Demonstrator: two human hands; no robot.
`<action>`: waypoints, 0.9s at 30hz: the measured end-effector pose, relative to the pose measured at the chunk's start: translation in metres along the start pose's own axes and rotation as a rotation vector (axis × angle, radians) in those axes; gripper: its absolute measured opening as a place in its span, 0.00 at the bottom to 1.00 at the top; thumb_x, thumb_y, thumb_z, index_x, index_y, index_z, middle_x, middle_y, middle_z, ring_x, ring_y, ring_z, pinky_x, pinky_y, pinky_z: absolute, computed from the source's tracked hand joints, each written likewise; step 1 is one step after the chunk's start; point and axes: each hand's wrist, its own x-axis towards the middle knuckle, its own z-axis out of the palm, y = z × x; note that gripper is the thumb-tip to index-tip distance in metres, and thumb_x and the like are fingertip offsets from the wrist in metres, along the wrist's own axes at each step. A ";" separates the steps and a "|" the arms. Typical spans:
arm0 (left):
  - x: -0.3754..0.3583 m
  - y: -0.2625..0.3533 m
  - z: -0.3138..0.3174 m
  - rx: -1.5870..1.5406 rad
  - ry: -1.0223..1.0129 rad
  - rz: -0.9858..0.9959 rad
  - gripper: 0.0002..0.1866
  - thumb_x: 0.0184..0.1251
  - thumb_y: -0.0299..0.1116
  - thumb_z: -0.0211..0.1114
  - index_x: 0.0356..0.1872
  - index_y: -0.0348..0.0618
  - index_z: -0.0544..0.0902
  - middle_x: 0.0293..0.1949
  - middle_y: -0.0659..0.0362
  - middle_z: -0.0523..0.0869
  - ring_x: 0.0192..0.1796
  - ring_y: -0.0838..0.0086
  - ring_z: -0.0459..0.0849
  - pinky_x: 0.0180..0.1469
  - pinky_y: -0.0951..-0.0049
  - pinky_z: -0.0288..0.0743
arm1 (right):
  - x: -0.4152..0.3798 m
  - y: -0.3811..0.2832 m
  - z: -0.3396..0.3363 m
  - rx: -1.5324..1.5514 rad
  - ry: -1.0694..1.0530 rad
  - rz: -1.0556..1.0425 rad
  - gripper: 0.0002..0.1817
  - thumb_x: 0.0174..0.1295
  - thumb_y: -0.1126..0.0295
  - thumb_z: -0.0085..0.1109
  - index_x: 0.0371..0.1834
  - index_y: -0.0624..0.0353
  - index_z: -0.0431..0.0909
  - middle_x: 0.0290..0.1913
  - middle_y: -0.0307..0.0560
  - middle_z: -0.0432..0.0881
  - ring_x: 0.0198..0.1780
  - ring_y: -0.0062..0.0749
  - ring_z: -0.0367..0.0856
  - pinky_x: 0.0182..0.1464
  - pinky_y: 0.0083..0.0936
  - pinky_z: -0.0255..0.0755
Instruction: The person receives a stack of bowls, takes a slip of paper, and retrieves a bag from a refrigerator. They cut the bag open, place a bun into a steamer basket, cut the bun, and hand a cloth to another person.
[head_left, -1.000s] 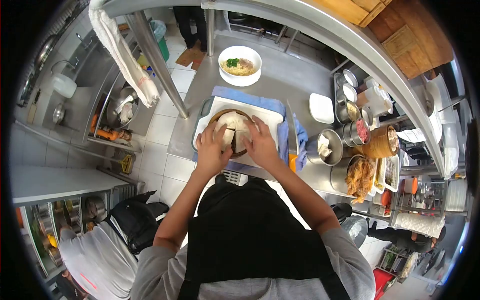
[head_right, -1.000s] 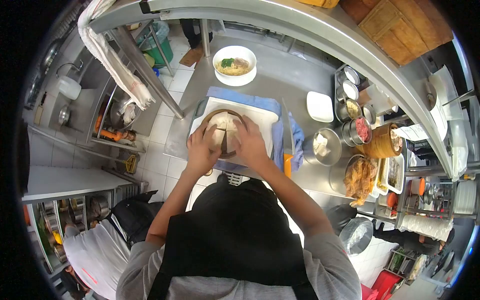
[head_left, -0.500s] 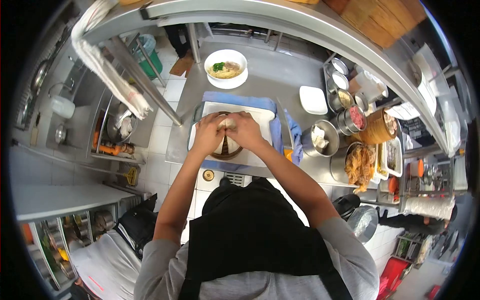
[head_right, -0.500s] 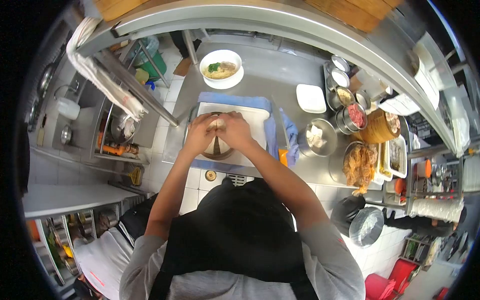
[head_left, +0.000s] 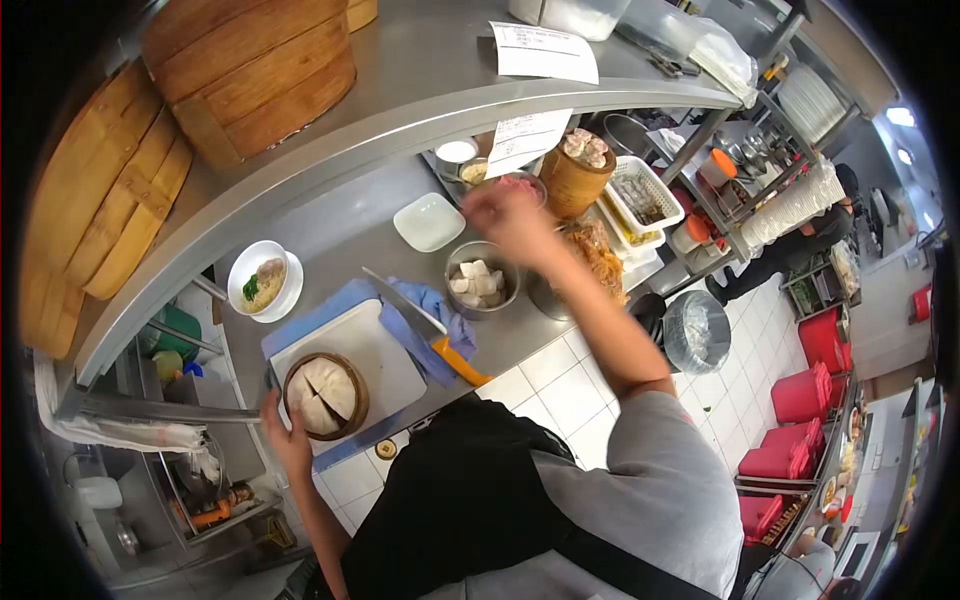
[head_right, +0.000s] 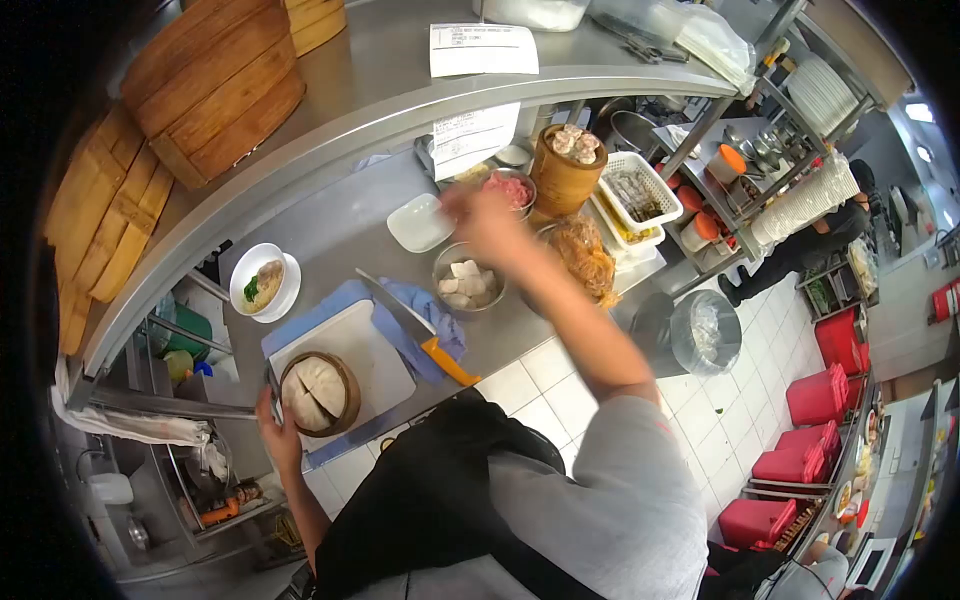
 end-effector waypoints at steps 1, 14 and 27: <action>-0.010 -0.004 -0.001 0.002 0.000 -0.003 0.25 0.69 0.31 0.61 0.65 0.39 0.70 0.65 0.43 0.69 0.65 0.53 0.71 0.63 0.57 0.68 | 0.008 0.016 -0.041 -0.168 0.039 0.174 0.08 0.58 0.75 0.62 0.41 0.61 0.82 0.40 0.49 0.86 0.38 0.37 0.84 0.41 0.30 0.78; -0.040 -0.005 0.004 -0.675 -0.122 -0.562 0.31 0.73 0.32 0.57 0.74 0.45 0.59 0.62 0.49 0.73 0.56 0.67 0.78 0.52 0.68 0.76 | -0.017 0.277 -0.097 -0.869 0.188 0.192 0.30 0.59 0.60 0.60 0.66 0.51 0.68 0.53 0.61 0.78 0.53 0.55 0.77 0.52 0.48 0.73; -0.033 -0.029 0.004 -0.489 -0.049 -0.661 0.19 0.72 0.35 0.57 0.60 0.40 0.76 0.41 0.56 0.85 0.34 0.76 0.83 0.32 0.75 0.78 | 0.036 0.083 -0.111 -0.492 0.121 -0.118 0.15 0.57 0.74 0.65 0.47 0.64 0.77 0.41 0.53 0.84 0.43 0.43 0.83 0.45 0.33 0.74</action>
